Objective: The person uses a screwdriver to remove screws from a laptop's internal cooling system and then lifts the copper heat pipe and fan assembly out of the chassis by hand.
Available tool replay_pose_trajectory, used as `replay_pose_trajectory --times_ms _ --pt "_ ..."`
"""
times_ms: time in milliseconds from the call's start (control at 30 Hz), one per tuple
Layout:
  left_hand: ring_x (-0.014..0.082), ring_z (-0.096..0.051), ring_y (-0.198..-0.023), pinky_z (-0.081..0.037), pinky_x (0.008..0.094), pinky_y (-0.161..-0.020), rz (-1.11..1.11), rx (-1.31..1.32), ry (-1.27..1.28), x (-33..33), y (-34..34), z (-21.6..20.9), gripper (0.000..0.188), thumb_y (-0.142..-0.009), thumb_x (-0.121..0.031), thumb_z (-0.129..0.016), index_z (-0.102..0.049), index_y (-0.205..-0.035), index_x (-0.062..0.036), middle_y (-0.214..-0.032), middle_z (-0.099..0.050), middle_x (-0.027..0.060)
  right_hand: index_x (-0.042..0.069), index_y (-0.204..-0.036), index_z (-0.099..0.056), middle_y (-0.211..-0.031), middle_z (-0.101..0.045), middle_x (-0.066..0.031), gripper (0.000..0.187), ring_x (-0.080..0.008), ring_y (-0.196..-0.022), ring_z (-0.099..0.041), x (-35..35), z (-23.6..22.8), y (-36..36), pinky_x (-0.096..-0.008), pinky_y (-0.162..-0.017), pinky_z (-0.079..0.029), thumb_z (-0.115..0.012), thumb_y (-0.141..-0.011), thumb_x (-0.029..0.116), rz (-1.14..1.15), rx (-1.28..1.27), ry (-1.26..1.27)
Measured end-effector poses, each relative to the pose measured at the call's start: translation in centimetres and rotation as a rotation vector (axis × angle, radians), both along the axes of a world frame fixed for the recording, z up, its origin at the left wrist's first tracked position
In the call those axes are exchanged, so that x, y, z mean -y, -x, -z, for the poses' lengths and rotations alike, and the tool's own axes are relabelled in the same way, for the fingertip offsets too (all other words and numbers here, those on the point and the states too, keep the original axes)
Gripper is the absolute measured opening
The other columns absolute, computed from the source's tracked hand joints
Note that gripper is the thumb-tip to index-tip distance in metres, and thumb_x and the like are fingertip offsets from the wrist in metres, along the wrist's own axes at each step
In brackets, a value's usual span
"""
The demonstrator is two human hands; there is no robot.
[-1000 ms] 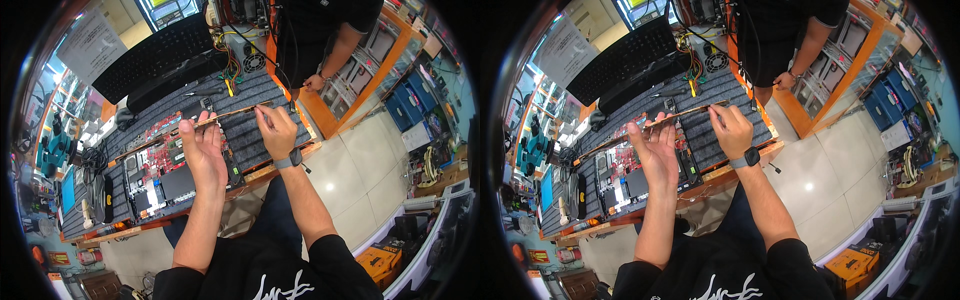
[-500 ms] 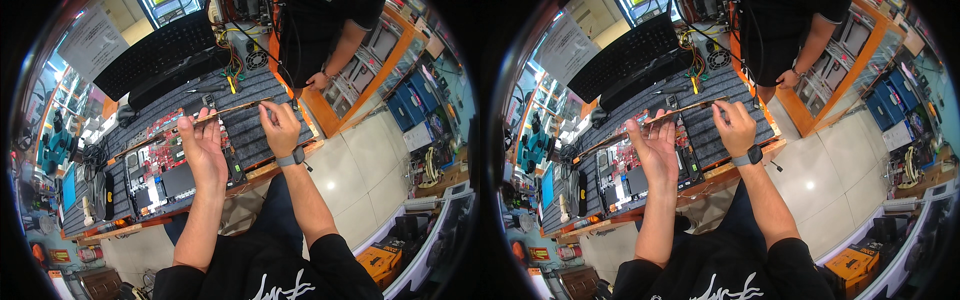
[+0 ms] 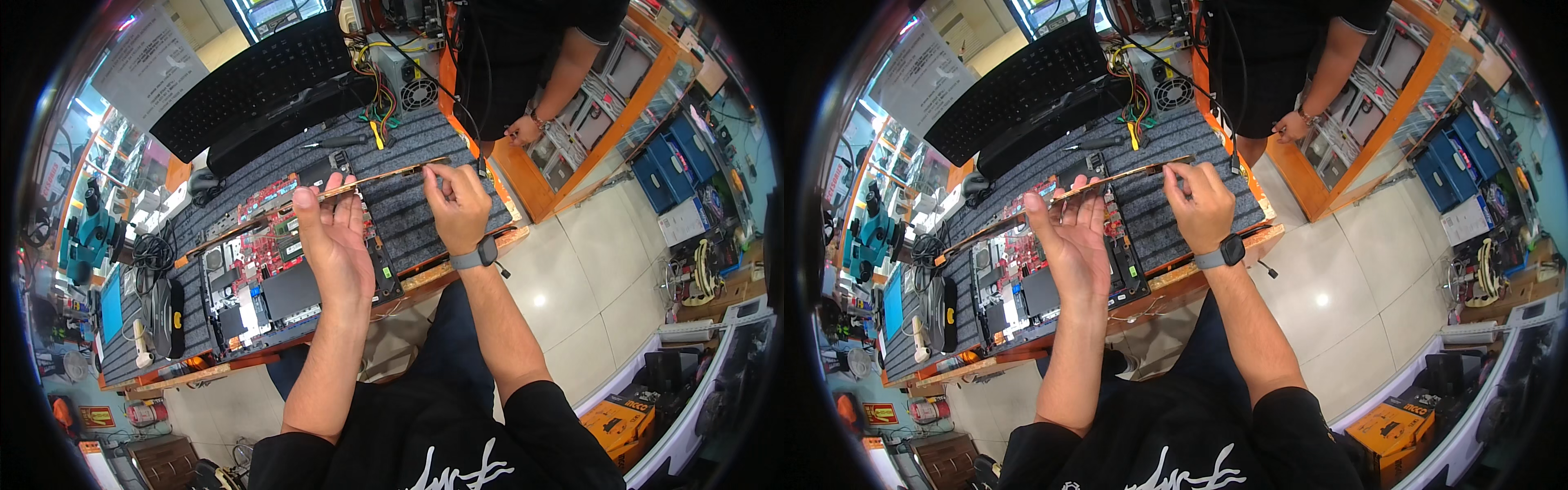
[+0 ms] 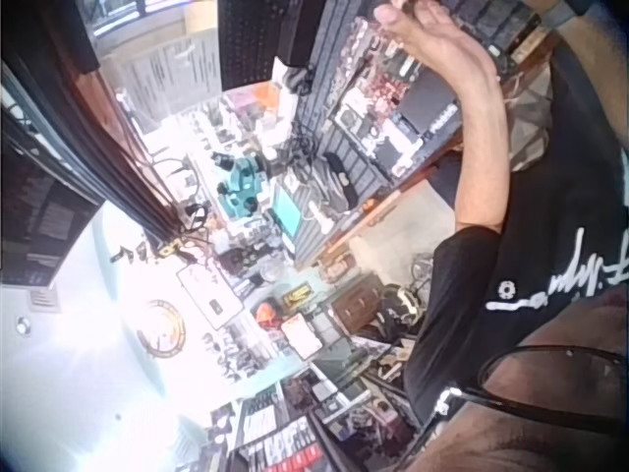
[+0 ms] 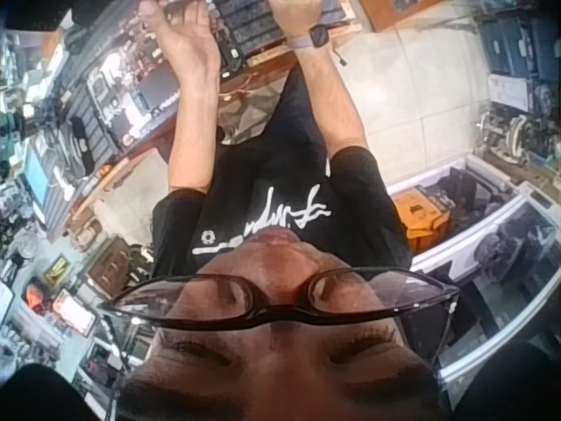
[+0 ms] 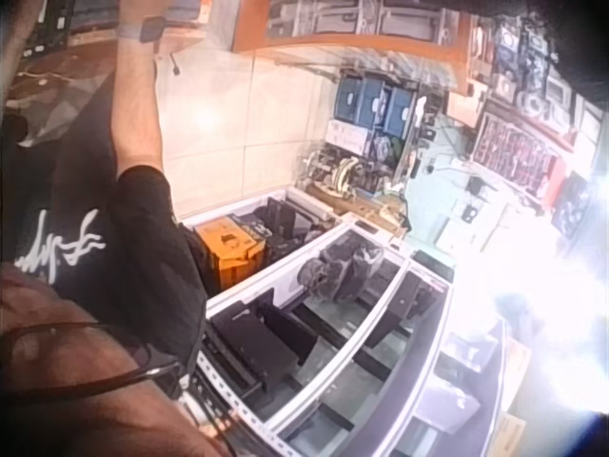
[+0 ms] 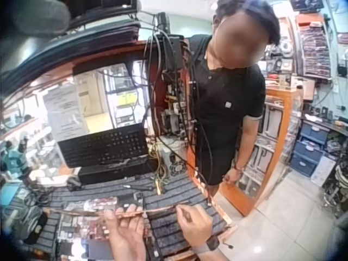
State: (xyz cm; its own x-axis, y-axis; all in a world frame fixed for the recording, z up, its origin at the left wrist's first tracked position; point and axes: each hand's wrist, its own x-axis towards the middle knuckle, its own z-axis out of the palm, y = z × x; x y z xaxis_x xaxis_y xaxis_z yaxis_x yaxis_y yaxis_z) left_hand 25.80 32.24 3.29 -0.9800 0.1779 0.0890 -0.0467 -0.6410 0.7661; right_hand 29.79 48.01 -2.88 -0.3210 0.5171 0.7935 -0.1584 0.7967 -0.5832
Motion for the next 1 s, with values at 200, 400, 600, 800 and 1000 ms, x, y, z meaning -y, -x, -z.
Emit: replay_pose_trajectory --times_ms 200,400,600,800,1000 --pt "0.0383 -0.053 -0.139 -0.035 0.0502 -0.127 -0.008 0.006 0.013 -0.04 -0.08 -0.14 0.084 -0.093 -0.072 -0.068 -0.043 -0.13 -0.0014 -0.14 -0.049 0.0275 0.008 -0.098 -0.076 -0.076 -0.06 -0.0036 0.013 -0.0161 -0.06 -0.059 0.08 -0.18 -0.11 -0.0308 -0.053 -0.049 -0.084 -0.087 0.007 -0.004 0.013 -0.005" --pt "0.0384 -0.054 -0.138 -0.034 0.0503 -0.128 -0.013 0.016 0.016 -0.38 -0.64 0.0 0.081 -0.093 -0.071 -0.069 -0.045 -0.128 -0.0024 -0.142 -0.048 0.0278 0.008 -0.096 -0.075 -0.076 -0.059 -0.0035 0.013 -0.0164 -0.06 -0.06 0.0 -0.08 -0.01 -0.0309 -0.054 -0.05 -0.084 -0.087 0.007 0.003 0.004 -0.022" --pt "0.0388 -0.053 -0.139 -0.034 0.0504 -0.127 0.004 0.016 0.009 -0.34 -0.39 0.01 0.081 -0.093 -0.072 -0.069 -0.048 -0.126 -0.0023 -0.141 -0.05 0.0281 0.008 -0.096 -0.075 -0.077 -0.06 -0.0038 0.012 -0.0162 -0.06 -0.06 -0.04 0.08 -0.1 -0.0309 -0.054 -0.049 -0.082 -0.087 0.005 0.004 -0.005 0.026" --pt "0.0389 -0.053 -0.139 -0.034 0.0506 -0.128 -0.001 0.014 -0.006 -0.01 0.18 -0.17 0.084 -0.092 -0.073 -0.07 -0.047 -0.125 0.0 -0.141 -0.05 0.0286 0.006 -0.097 -0.076 -0.076 -0.059 -0.0037 0.01 -0.0127 -0.061 -0.055 -0.35 -0.09 -0.31 -0.0283 -0.054 -0.045 -0.082 -0.089 0.005 -0.036 -0.053 0.137" --pt "0.0393 -0.053 -0.139 -0.034 0.0508 -0.127 -0.01 0.016 -0.005 0.06 0.24 -0.27 0.083 -0.092 -0.072 -0.07 -0.047 -0.125 0.0006 -0.14 -0.05 0.0288 0.005 -0.101 -0.077 -0.077 -0.058 -0.0031 0.012 -0.0115 -0.062 -0.054 -0.27 -0.32 -0.46 -0.0281 -0.054 -0.044 -0.082 -0.09 0.005 -0.039 -0.043 0.172"
